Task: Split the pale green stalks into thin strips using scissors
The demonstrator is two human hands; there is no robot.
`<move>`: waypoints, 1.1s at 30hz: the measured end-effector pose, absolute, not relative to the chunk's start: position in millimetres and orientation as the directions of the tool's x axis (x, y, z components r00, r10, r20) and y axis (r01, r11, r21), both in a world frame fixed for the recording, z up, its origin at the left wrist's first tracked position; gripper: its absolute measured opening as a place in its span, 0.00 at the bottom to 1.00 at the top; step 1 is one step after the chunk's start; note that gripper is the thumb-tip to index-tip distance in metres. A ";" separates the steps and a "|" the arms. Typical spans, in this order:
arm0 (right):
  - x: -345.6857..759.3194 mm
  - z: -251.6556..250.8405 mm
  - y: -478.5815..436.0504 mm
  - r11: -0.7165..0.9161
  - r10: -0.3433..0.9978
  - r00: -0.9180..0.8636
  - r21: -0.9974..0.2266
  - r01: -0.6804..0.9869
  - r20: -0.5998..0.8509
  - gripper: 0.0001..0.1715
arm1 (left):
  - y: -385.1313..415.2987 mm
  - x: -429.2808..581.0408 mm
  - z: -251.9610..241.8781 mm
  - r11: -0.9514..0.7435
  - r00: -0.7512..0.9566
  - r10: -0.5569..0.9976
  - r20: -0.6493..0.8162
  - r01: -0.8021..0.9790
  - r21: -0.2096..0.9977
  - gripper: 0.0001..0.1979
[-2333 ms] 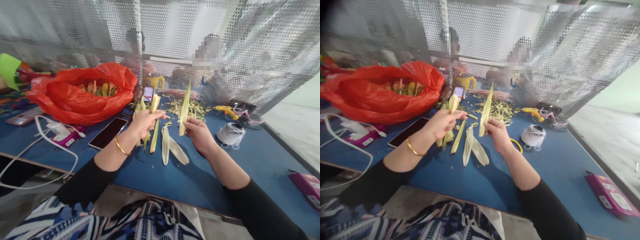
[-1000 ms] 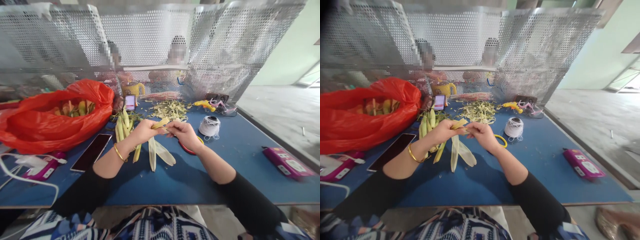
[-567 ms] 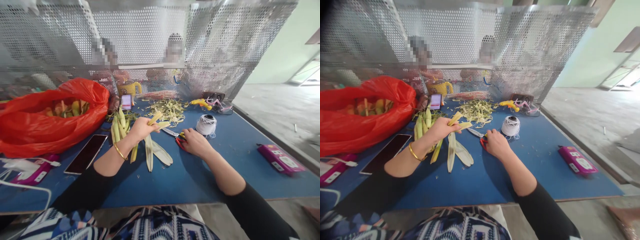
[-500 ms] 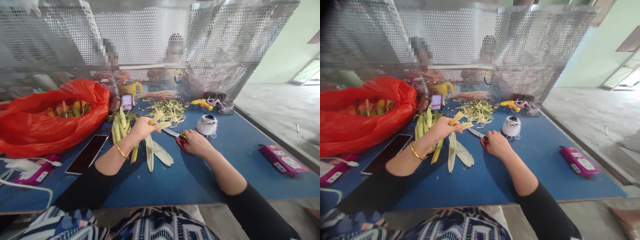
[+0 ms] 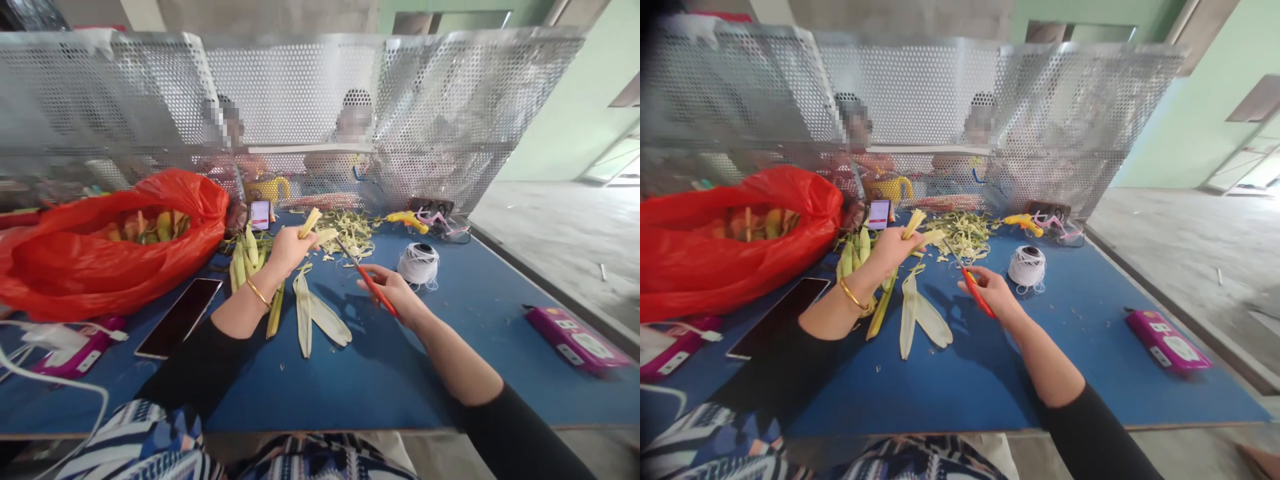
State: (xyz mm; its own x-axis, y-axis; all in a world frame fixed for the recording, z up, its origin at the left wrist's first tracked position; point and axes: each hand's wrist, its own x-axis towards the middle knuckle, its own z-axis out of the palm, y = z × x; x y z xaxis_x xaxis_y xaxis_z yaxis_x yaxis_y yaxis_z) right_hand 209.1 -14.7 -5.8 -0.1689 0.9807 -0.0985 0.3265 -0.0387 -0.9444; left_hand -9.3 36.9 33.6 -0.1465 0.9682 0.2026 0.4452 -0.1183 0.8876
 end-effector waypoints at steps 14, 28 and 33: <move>202.3 0.2 -22.3 -0.002 0.967 -0.251 -0.990 0.144 -0.039 0.34 | 37.3 5.3 37.9 -0.105 -0.167 0.960 0.223 0.524 0.845 0.10; 198.5 -10.2 -18.2 0.000 0.985 -0.172 -0.989 0.151 -0.026 0.33 | 41.7 20.1 30.6 -0.106 -0.129 0.967 0.221 0.584 0.805 0.12; 203.3 -11.5 -15.0 0.112 0.993 -0.033 -0.867 0.486 0.109 0.34 | 36.6 9.7 39.3 -0.166 -0.130 0.952 0.277 0.542 0.824 0.09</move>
